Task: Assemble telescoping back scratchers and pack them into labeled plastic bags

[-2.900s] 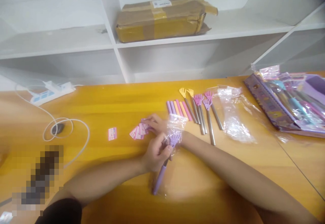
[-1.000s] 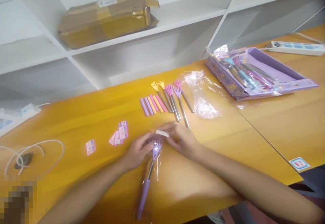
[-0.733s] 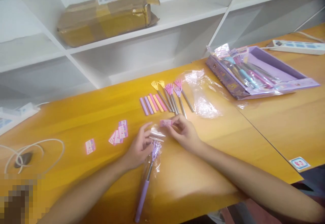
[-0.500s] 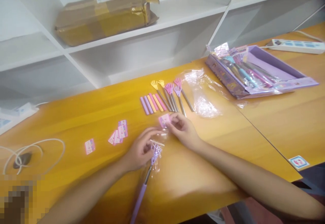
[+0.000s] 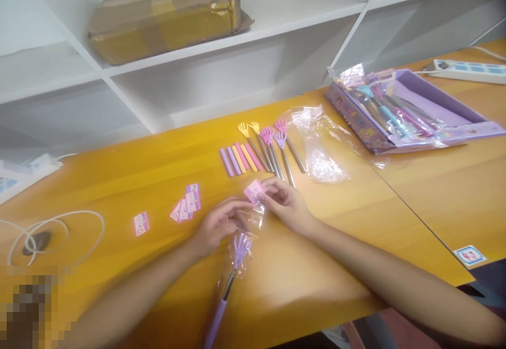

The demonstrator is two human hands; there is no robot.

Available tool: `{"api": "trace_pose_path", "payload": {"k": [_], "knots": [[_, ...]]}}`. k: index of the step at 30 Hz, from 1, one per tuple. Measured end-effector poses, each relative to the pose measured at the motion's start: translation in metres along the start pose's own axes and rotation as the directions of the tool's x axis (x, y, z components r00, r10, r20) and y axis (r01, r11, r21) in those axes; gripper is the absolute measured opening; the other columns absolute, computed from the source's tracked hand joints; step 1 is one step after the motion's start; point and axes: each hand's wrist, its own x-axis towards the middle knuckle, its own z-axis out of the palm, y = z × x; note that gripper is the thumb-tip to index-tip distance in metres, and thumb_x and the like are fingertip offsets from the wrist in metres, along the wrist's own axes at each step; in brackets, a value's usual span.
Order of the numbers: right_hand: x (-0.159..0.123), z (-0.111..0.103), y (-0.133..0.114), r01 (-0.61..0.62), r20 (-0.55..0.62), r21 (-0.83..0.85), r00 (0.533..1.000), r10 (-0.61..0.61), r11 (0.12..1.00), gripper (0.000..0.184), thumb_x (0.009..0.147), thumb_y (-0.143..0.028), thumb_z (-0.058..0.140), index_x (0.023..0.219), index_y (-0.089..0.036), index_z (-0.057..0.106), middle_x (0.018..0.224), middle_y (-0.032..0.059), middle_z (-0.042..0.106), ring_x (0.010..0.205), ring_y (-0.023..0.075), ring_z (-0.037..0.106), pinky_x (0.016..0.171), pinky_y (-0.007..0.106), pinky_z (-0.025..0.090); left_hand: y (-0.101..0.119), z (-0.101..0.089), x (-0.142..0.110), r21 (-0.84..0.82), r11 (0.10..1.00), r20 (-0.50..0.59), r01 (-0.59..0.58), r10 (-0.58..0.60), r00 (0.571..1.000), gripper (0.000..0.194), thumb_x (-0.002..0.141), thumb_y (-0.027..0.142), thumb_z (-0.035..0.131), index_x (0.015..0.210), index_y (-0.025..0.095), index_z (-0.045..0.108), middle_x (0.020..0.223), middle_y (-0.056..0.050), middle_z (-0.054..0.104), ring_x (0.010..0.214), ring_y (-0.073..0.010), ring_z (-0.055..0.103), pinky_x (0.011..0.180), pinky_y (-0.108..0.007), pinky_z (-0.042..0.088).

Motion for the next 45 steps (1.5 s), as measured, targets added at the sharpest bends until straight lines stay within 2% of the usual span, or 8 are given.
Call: {"api": "trace_pose_path", "payload": {"k": [4,8,12,15,20,28,39,45], "knots": [[-0.002,-0.004,-0.003,0.124,-0.095,-0.068,0.987,-0.130,0.990,0.024,0.105,-0.046,0.068,0.099,-0.023,0.064,0.089,0.0033,0.070,0.080,0.0163,0.068,0.073,0.031,0.058,0.000,0.001,0.003,-0.070,0.998,0.003,-0.011,0.011,1.000,0.054,0.098,0.035,0.068,0.150,0.023,0.063,0.148,-0.018,0.061,0.119,-0.0323,0.070,0.105,-0.051,0.059],[-0.003,-0.008,-0.008,0.238,-0.061,-0.212,0.965,-0.256,0.948,0.017,0.106,-0.037,0.066,0.096,-0.023,0.067,0.086,0.0038,0.068,0.075,0.0165,0.064,0.069,0.032,0.054,-0.002,0.000,0.008,-0.205,0.979,-0.018,-0.023,0.020,1.000,0.056,0.093,0.032,0.067,0.148,0.018,0.065,0.151,-0.019,0.063,0.140,-0.0387,0.059,0.112,-0.055,0.052],[-0.003,-0.005,-0.008,0.221,-0.010,-0.341,0.971,-0.239,0.914,0.017,0.106,-0.034,0.066,0.094,-0.022,0.069,0.084,0.0029,0.067,0.069,0.0141,0.059,0.062,0.029,0.050,0.000,-0.002,0.011,-0.344,0.939,-0.114,-0.030,-0.010,0.993,0.054,0.087,0.025,0.060,0.138,0.011,0.071,0.142,-0.020,0.071,0.138,-0.0375,0.062,0.120,-0.058,0.043],[-0.002,-0.004,-0.006,0.220,-0.009,-0.380,0.970,-0.241,0.899,0.016,0.105,-0.033,0.067,0.095,-0.021,0.070,0.082,0.0026,0.066,0.067,0.0136,0.059,0.060,0.029,0.048,0.004,-0.003,0.011,-0.402,0.916,-0.114,-0.002,-0.048,0.992,0.055,0.083,0.026,0.059,0.133,0.010,0.073,0.135,-0.020,0.075,0.136,-0.0386,0.064,0.121,-0.060,0.039],[-0.002,-0.006,-0.006,0.226,-0.015,-0.414,0.967,-0.255,0.882,0.010,0.104,-0.030,0.069,0.101,-0.022,0.071,0.082,0.0016,0.065,0.067,0.0128,0.059,0.060,0.028,0.049,0.006,-0.001,0.013,-0.433,0.901,-0.121,0.006,-0.065,0.991,0.056,0.081,0.028,0.060,0.133,0.011,0.074,0.138,-0.020,0.074,0.139,-0.0407,0.061,0.122,-0.063,0.038],[-0.003,-0.005,-0.003,0.281,0.055,-0.446,0.956,-0.287,0.850,0.007,0.104,-0.025,0.068,0.110,-0.023,0.069,0.083,0.0007,0.067,0.069,0.0135,0.063,0.062,0.028,0.052,0.004,-0.001,0.013,-0.439,0.899,-0.126,0.003,-0.065,0.990,0.060,0.083,0.025,0.057,0.140,0.012,0.071,0.142,-0.017,0.072,0.137,-0.0368,0.064,0.127,-0.063,0.033],[-0.002,-0.006,-0.005,0.373,0.135,-0.469,0.926,-0.353,0.800,0.012,0.102,-0.019,0.070,0.114,-0.021,0.073,0.092,0.0028,0.068,0.073,0.0124,0.060,0.066,0.026,0.052,0.004,-0.002,0.014,-0.465,0.885,-0.068,-0.007,-0.028,0.997,0.061,0.086,0.022,0.054,0.144,0.013,0.069,0.141,-0.016,0.074,0.134,-0.0363,0.065,0.120,-0.059,0.042],[-0.004,-0.008,-0.008,0.414,0.224,-0.432,0.910,-0.350,0.801,0.015,0.102,-0.017,0.066,0.115,-0.021,0.073,0.096,0.0052,0.064,0.081,0.0152,0.062,0.071,0.030,0.054,0.003,-0.003,0.012,-0.463,0.886,-0.088,-0.010,-0.035,0.995,0.062,0.086,0.020,0.052,0.145,0.014,0.069,0.154,-0.014,0.065,0.139,-0.0338,0.060,0.115,-0.052,0.046]]}}
